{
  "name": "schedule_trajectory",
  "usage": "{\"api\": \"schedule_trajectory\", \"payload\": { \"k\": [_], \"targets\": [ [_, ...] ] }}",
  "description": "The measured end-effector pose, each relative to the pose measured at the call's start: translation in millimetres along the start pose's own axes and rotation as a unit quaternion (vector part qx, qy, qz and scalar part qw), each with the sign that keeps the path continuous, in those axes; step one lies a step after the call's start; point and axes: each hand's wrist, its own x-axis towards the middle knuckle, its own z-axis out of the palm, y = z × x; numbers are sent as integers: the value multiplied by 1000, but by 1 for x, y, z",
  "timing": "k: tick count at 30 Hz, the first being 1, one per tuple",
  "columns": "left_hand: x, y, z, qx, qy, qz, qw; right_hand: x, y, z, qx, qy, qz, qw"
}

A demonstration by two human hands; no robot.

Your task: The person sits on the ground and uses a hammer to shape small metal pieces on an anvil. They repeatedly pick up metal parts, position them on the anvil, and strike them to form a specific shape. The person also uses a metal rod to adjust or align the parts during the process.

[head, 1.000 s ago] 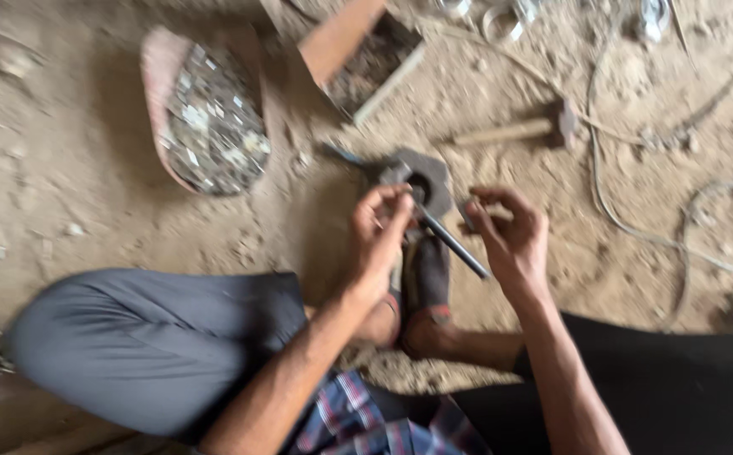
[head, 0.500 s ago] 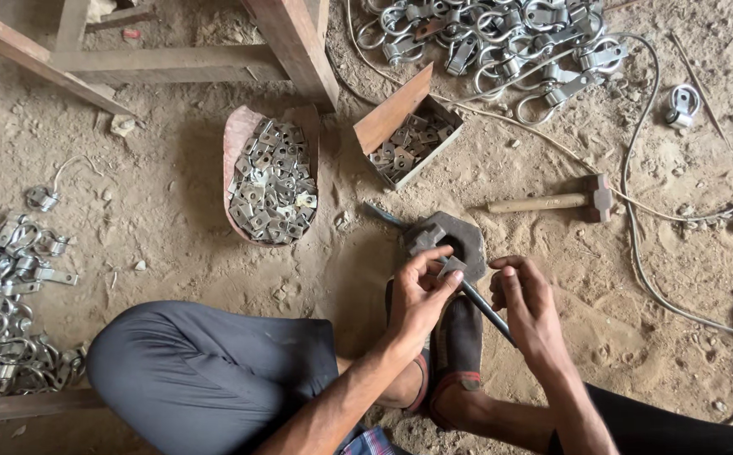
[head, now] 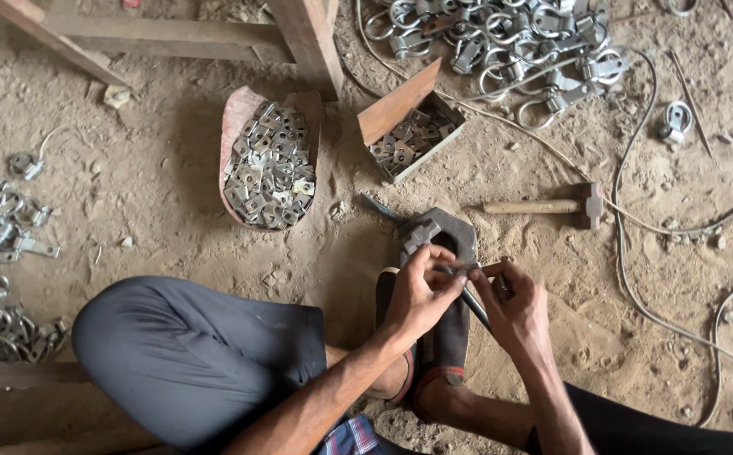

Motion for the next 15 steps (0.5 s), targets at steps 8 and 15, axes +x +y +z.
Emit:
{"api": "schedule_trajectory", "payload": {
  "k": [8,15],
  "targets": [
    [-6,163,-27,-52,-24,294,954,3,12,-20,-26,35,49,998],
    [-46,275,-27,-171,-119,396,895,3,0,-23,-1,33,7,999]
  ]
}}
